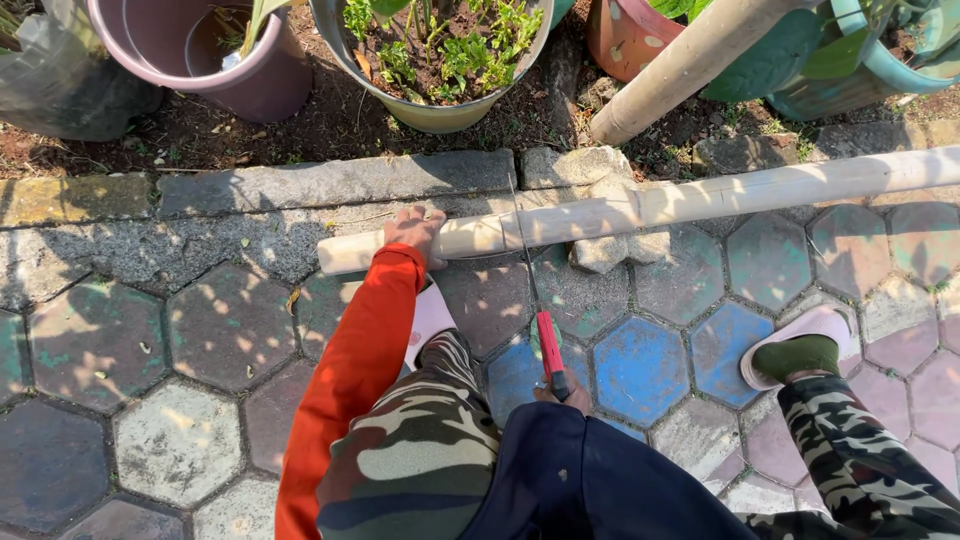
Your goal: The person is sawing a piece of bamboo on the ground using a hand saw.
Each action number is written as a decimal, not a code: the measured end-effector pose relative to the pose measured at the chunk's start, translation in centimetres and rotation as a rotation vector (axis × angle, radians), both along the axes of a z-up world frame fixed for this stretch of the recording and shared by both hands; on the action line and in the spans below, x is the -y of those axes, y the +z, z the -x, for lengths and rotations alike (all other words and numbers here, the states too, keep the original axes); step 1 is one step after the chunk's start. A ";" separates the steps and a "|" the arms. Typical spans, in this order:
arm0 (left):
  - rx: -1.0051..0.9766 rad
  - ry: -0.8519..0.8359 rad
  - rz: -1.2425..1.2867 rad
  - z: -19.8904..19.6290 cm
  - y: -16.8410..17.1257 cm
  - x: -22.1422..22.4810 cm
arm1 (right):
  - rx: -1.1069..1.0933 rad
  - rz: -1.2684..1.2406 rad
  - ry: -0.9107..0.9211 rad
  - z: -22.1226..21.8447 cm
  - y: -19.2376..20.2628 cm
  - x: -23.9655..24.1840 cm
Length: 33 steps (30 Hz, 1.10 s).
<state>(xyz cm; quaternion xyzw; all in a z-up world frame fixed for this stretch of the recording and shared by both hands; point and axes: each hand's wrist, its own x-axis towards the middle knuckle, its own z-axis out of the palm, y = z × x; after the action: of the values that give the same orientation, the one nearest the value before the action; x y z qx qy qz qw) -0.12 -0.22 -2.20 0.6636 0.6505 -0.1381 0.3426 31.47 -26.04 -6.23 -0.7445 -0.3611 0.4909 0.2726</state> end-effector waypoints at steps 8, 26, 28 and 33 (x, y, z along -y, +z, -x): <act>-0.021 0.018 0.095 -0.5 -0.1 -0.8 | -0.125 -0.055 0.073 -1.8 -1.7 0.1; -0.023 0.008 0.085 -0.3 -0.5 -0.8 | -0.118 -0.050 0.044 -0.1 0.5 -1.6; -0.027 0.013 0.076 -0.3 -0.3 -0.9 | 0.021 -0.039 0.036 -0.2 -1.0 -1.0; 0.001 -0.002 0.004 -0.2 -2.2 0.1 | 0.081 -0.001 0.062 1.3 1.3 -3.5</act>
<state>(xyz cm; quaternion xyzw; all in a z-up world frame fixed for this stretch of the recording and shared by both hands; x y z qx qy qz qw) 0.06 -0.32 -4.37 0.6637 0.6493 -0.1394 0.3442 30.21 -22.58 -4.89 -0.7521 -0.3949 0.4683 0.2430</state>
